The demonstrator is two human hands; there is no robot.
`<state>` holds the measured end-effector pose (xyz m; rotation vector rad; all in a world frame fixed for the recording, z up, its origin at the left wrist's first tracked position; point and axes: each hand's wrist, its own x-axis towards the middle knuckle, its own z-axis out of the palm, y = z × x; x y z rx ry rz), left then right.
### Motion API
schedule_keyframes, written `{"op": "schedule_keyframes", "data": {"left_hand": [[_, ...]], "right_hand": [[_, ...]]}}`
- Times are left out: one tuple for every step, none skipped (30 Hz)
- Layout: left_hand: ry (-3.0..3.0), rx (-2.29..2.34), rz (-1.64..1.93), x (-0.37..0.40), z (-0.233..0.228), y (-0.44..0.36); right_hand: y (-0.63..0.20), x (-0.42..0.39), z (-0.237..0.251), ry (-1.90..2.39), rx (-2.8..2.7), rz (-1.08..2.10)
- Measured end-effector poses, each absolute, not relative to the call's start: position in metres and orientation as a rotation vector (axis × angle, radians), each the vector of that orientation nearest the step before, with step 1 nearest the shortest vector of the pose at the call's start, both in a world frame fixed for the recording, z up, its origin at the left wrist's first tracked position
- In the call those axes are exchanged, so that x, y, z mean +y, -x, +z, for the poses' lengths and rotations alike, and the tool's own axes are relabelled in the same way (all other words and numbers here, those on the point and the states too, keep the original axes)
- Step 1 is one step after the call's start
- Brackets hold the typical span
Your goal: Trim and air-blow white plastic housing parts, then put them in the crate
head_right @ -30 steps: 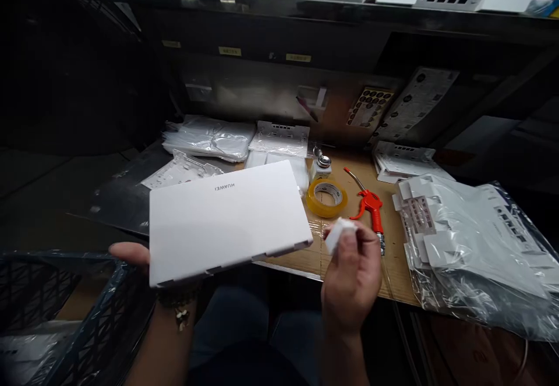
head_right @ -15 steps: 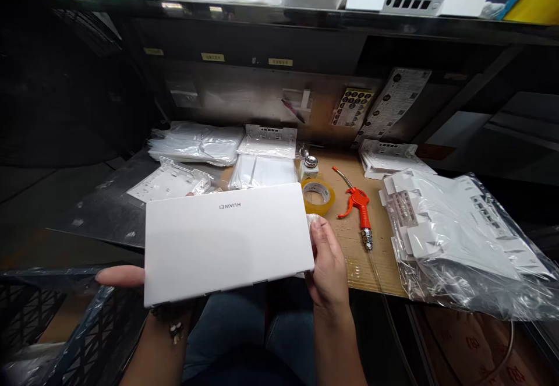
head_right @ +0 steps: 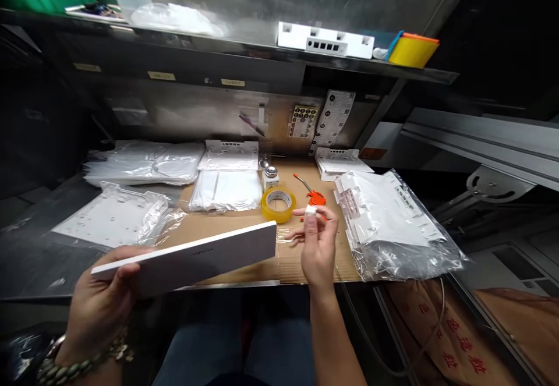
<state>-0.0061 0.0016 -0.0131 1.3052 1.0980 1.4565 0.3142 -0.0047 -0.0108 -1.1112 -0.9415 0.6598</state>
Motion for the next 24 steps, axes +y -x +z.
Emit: {"op": "schedule_keyframes", "data": {"left_hand": [[-1.461, 1.072, 1.487, 0.002, -0.014, 0.005], [-1.594, 1.025, 1.509, 0.002, -0.014, 0.004], [-1.698, 0.954, 1.519, 0.003, -0.013, 0.002], [-1.781, 0.873, 1.515, 0.004, -0.011, 0.0], [-1.833, 0.802, 1.5, 0.005, -0.009, -0.003], [-1.861, 0.745, 1.485, 0.006, -0.007, -0.006], [-1.873, 0.706, 1.476, 0.007, -0.006, -0.009], [-1.876, 0.69, 1.465, 0.008, -0.005, -0.011], [-1.868, 0.69, 1.453, 0.009, -0.004, -0.012], [-1.859, 0.689, 1.443, 0.009, -0.004, -0.013], [-1.854, 0.683, 1.43, 0.01, -0.004, -0.014], [-1.854, 0.667, 1.418, 0.01, -0.005, -0.013], [-1.853, 0.652, 1.404, 0.01, -0.005, -0.012], [-1.85, 0.632, 1.4, 0.01, -0.005, -0.012], [-1.845, 0.611, 1.397, 0.01, -0.006, -0.012], [-1.841, 0.585, 1.395, 0.01, -0.006, -0.012], [-1.844, 0.562, 1.394, 0.01, -0.006, -0.014], [-1.857, 0.549, 1.408, 0.01, -0.007, -0.017], [-1.857, 0.557, 1.455, 0.01, -0.008, -0.021], [-1.803, 0.592, 1.546, 0.009, -0.009, -0.026], [-1.678, 0.648, 1.663, 0.009, -0.01, -0.031], [-1.475, 0.713, 1.772, 0.008, -0.011, -0.036], [-1.22, 0.764, 1.817, 0.007, -0.011, -0.04], [-0.965, 0.775, 1.771, 0.007, -0.011, -0.042]], "right_hand": [[-0.318, -0.006, -0.006, 1.102, -0.893, 0.782], [-0.32, -0.008, -0.003, 1.086, -0.858, 0.935], [-0.321, -0.011, 0.0, 1.069, -0.831, 1.078], [-0.321, -0.013, 0.001, 1.054, -0.803, 1.181], [-0.319, -0.015, 0.001, 1.042, -0.765, 1.238], [-0.317, -0.017, 0.0, 1.029, -0.72, 1.256], [-0.315, -0.018, -0.002, 1.014, -0.671, 1.248], [-0.313, -0.019, -0.004, 0.998, -0.627, 1.229], [-0.311, -0.02, -0.006, 0.982, -0.592, 1.21], [-0.31, -0.02, -0.007, 0.97, -0.567, 1.197], [-0.31, -0.02, -0.009, 0.96, -0.55, 1.191], [-0.31, -0.02, -0.01, 0.954, -0.538, 1.186], [-0.31, -0.02, -0.011, 0.951, -0.529, 1.183], [-0.31, -0.02, -0.011, 0.952, -0.524, 1.181], [-0.31, -0.02, -0.011, 0.959, -0.524, 1.173], [-0.311, -0.02, -0.012, 0.974, -0.529, 1.159], [-0.31, -0.02, -0.011, 0.994, -0.538, 1.136], [-0.31, -0.02, -0.011, 1.013, -0.55, 1.105], [-0.308, -0.021, -0.01, 1.026, -0.562, 1.064], [-0.306, -0.022, -0.009, 1.032, -0.573, 1.014], [-0.304, -0.023, -0.008, 1.029, -0.583, 0.962], [-0.301, -0.024, -0.007, 1.019, -0.597, 0.911], [-0.298, -0.025, -0.007, 1.007, -0.616, 0.858], [-0.296, -0.025, -0.007, 0.995, -0.646, 0.813]]}}
